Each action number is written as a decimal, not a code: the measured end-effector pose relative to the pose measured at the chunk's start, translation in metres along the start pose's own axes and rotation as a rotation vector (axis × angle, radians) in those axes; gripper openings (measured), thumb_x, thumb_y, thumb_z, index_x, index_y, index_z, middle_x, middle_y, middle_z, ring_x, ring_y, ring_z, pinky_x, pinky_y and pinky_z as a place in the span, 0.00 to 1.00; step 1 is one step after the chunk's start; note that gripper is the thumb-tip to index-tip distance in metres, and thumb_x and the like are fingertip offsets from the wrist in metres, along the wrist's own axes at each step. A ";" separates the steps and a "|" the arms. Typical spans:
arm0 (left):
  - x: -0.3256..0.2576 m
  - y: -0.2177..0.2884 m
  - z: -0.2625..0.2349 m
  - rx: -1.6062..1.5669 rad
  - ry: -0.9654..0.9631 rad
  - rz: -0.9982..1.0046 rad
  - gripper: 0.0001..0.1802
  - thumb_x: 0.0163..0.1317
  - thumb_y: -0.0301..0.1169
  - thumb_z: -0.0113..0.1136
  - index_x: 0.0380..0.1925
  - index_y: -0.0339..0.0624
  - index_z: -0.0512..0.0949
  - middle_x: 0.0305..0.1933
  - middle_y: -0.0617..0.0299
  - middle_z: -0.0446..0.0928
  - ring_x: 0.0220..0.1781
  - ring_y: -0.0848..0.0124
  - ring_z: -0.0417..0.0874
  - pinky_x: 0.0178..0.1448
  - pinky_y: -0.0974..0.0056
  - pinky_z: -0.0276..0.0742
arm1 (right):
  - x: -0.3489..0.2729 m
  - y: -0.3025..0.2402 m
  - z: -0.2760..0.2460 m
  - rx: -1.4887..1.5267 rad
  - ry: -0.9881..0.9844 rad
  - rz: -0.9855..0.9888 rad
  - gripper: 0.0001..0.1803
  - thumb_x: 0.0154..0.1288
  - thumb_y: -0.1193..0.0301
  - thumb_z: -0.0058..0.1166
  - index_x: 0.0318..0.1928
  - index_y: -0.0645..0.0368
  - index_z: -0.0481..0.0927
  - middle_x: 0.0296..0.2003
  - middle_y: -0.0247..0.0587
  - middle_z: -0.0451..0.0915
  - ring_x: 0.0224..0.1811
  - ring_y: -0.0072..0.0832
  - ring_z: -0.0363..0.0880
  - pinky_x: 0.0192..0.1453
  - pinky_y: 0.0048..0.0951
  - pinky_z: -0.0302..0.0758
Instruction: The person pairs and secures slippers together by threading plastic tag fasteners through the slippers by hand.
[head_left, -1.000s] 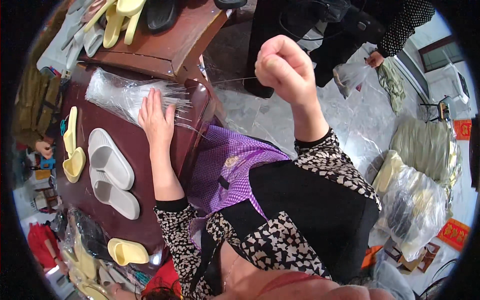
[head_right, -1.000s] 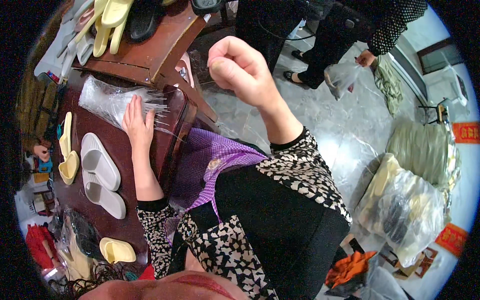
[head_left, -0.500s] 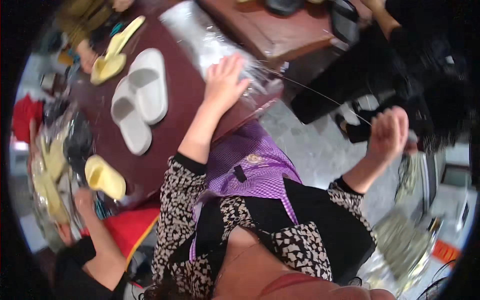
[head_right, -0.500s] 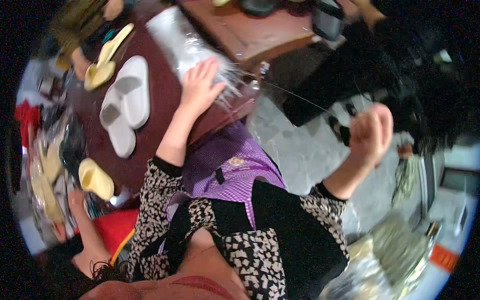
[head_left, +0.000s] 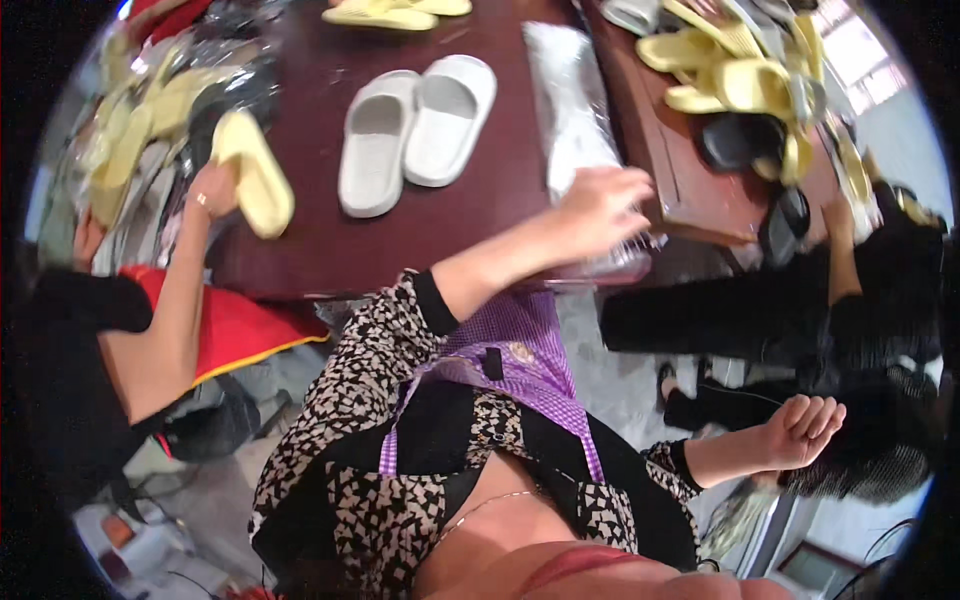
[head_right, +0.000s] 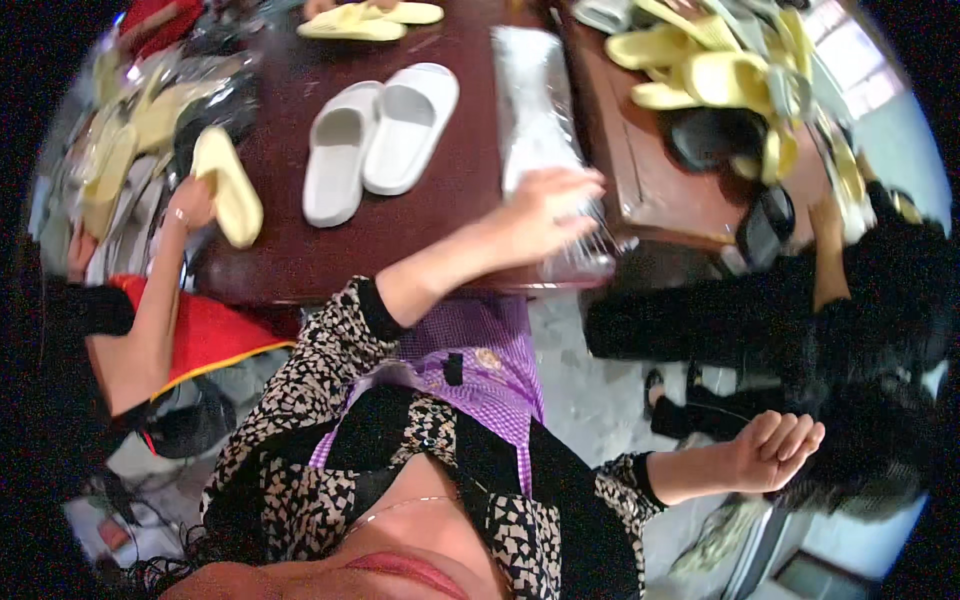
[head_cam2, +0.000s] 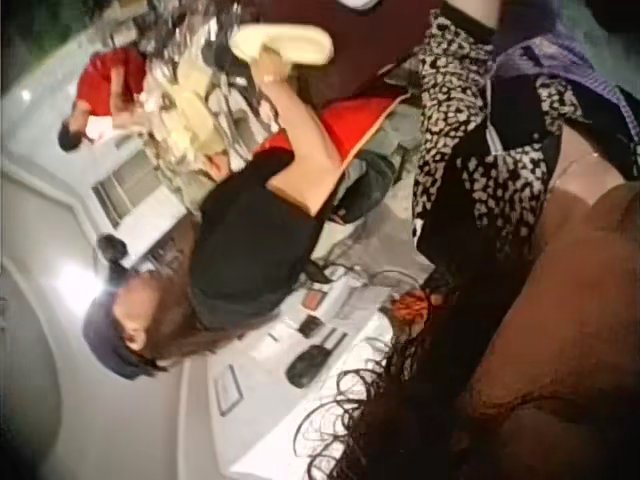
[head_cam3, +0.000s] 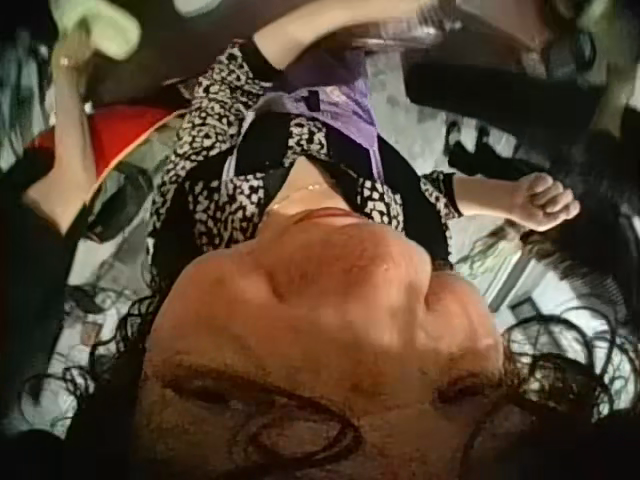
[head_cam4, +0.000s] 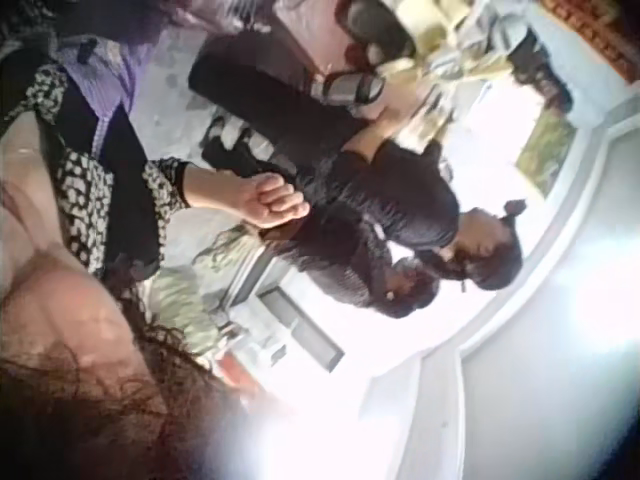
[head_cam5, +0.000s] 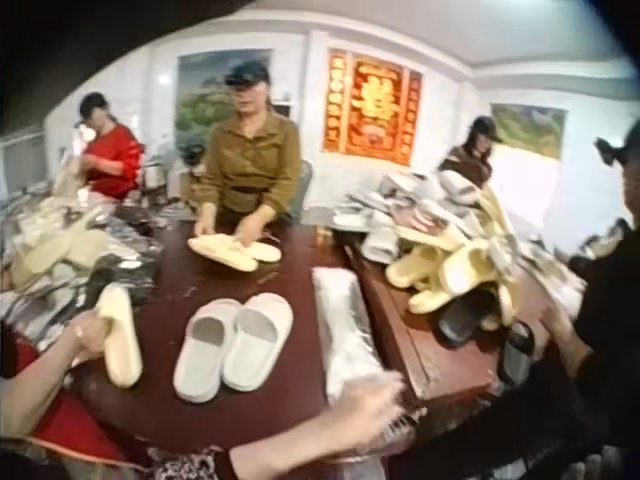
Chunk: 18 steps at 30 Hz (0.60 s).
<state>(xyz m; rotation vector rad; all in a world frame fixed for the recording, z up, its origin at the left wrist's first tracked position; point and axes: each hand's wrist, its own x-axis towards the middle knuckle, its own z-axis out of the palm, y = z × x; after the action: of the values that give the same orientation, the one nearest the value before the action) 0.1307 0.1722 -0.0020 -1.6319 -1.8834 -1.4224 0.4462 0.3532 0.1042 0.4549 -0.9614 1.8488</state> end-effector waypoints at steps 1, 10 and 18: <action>0.004 0.023 -0.007 -0.129 0.011 -0.013 0.16 0.53 0.29 0.59 0.42 0.35 0.74 0.46 0.46 0.76 0.40 0.56 0.80 0.42 0.58 0.76 | 0.009 0.017 0.008 0.037 -0.026 0.022 0.09 0.70 0.73 0.38 0.29 0.57 0.64 0.16 0.28 0.57 0.11 0.16 0.47 0.14 0.21 0.47; -0.009 0.117 -0.077 -1.109 -0.517 -0.610 0.12 0.64 0.30 0.53 0.45 0.35 0.75 0.34 0.62 0.80 0.30 0.75 0.78 0.29 0.71 0.73 | 0.080 0.145 0.109 0.486 -0.249 0.322 0.07 0.70 0.74 0.38 0.32 0.60 0.65 0.17 0.27 0.58 0.11 0.14 0.49 0.15 0.19 0.48; -0.043 0.095 -0.175 0.194 0.147 -0.247 0.04 0.56 0.26 0.57 0.31 0.39 0.77 0.30 0.56 0.77 0.33 0.61 0.79 0.37 0.61 0.74 | 0.097 0.253 0.136 0.060 -0.190 0.571 0.05 0.65 0.75 0.45 0.32 0.63 0.70 0.18 0.30 0.63 0.17 0.20 0.63 0.22 0.22 0.61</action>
<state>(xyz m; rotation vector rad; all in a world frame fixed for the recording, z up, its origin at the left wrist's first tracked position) 0.1614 -0.0032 0.0966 -1.2080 -2.1171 -1.3570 0.1656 0.2483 0.1469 0.4260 -1.2593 2.3815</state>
